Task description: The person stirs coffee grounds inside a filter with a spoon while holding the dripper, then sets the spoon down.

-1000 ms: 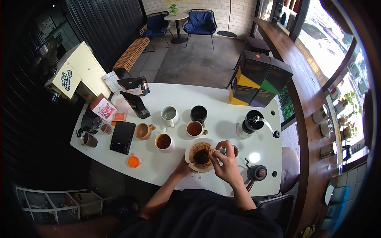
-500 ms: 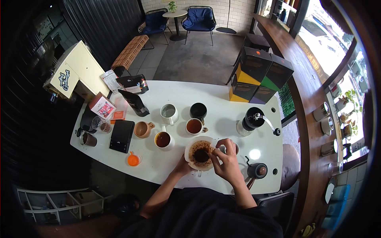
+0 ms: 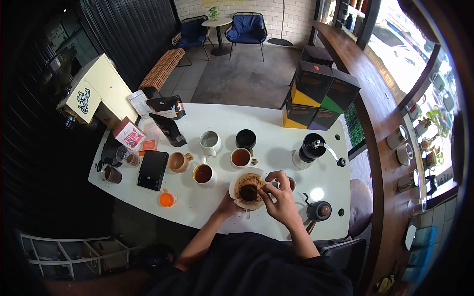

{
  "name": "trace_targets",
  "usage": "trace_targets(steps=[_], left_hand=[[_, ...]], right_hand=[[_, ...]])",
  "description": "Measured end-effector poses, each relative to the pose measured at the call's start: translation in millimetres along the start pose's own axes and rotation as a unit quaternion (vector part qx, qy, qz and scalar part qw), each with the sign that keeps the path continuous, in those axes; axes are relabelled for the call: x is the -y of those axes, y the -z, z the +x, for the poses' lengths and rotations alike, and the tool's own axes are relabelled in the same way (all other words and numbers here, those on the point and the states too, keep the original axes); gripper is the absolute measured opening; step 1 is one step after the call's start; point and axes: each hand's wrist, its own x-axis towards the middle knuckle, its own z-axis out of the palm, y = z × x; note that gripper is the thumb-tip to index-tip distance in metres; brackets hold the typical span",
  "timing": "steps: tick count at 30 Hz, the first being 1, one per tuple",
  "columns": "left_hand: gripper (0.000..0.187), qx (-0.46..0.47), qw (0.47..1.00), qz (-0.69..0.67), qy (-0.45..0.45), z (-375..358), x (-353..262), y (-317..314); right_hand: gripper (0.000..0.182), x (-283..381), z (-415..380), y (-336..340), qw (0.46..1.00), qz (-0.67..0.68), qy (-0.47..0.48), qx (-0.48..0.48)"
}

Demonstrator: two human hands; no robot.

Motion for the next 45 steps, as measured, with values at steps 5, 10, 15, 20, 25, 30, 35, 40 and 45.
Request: trace_targets(steps=[5,10,15,20,25,30,35,40,45], left_hand=[[0.077,-0.008,0.999,-0.032,0.013,1.8,4.6,0.2],[0.078,-0.003,1.0,0.019,0.012,2.9,-17.3,-3.4],[0.082,-0.014,0.997,-0.008,0.069,4.3,-22.0,-3.8],[0.084,-0.013,0.998,-0.023,0.052,2.0,-26.9,-5.1],[0.083,-0.019,0.983,-0.14,0.122,3.4,-10.8,-2.6],[0.079,0.003,0.999,0.001,0.044,-0.7,-11.5,-1.0],[0.084,-0.023,0.999,-0.025,0.024,-1.1,-5.0,-3.2],[0.085,-0.046,0.998,-0.031,0.0,3.0,-16.8,-6.9],[0.084,-0.044,0.996,-0.062,0.052,0.0,-22.1,-7.2]], right_hand=[[0.011,4.3,-3.7,0.4,0.999,-0.042,0.018,-0.001],[0.012,3.8,-3.5,0.3,0.998,-0.048,0.021,-0.015],[0.011,2.6,-4.4,-3.1,1.0,-0.018,0.009,-0.018],[0.011,5.3,-5.7,-2.7,1.0,-0.021,0.007,0.003],[0.01,8.4,-3.1,1.6,0.998,-0.058,0.015,-0.016],[0.011,6.7,-3.0,2.4,0.999,-0.03,0.001,-0.014],[0.01,5.2,-3.3,0.8,0.999,-0.053,0.009,-0.001],[0.01,3.0,-0.1,1.0,0.996,-0.08,0.018,-0.016],[0.011,2.4,-2.9,1.1,1.0,-0.024,-0.008,-0.014]])
